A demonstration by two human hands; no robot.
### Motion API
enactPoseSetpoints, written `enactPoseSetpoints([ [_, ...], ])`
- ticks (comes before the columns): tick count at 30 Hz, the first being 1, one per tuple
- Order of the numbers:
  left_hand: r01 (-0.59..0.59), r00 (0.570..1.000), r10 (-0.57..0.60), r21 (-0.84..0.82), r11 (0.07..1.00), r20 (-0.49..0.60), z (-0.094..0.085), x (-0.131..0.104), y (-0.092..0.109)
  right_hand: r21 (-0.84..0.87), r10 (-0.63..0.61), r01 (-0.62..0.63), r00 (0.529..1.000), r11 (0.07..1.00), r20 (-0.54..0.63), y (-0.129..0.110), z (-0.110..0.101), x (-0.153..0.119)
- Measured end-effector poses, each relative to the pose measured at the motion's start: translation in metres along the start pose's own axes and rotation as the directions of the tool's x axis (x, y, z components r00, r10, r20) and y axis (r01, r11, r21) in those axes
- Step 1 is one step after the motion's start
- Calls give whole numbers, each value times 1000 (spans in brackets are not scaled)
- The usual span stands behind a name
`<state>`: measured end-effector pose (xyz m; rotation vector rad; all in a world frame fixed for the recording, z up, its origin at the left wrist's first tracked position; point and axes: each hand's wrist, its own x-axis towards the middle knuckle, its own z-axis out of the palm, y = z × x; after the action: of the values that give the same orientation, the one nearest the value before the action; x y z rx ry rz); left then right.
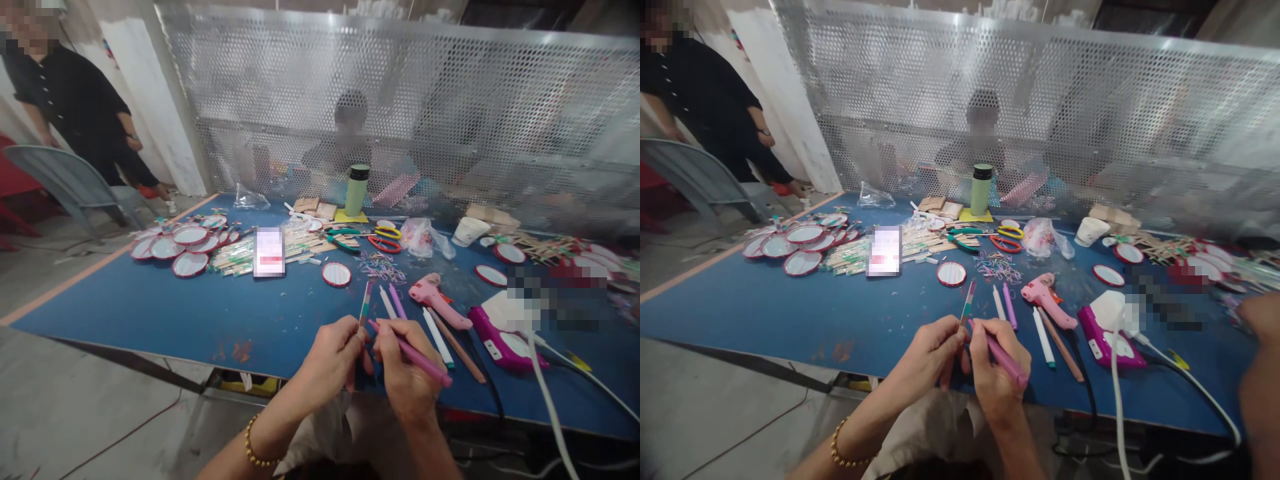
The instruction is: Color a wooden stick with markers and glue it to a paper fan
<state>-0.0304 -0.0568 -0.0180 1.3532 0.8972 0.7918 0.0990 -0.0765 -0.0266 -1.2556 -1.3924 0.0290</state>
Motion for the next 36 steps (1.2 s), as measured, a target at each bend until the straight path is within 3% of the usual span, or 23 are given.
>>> enactPoseSetpoints([
  [14, -15, 1000, 15, 12, 1000, -9, 0, -1, 2, 22, -69, 69, 998, 997, 11, 0, 2, 2],
  [29, -35, 999, 36, 29, 999, -3, 0, 0, 1, -3, -56, 56, 998, 998, 32, 0, 2, 1],
  [36, -8, 1000, 8, 17, 1000, 4, 0, 0, 0, -12, -27, 27, 999, 1000, -22, 2, 2, 0],
])
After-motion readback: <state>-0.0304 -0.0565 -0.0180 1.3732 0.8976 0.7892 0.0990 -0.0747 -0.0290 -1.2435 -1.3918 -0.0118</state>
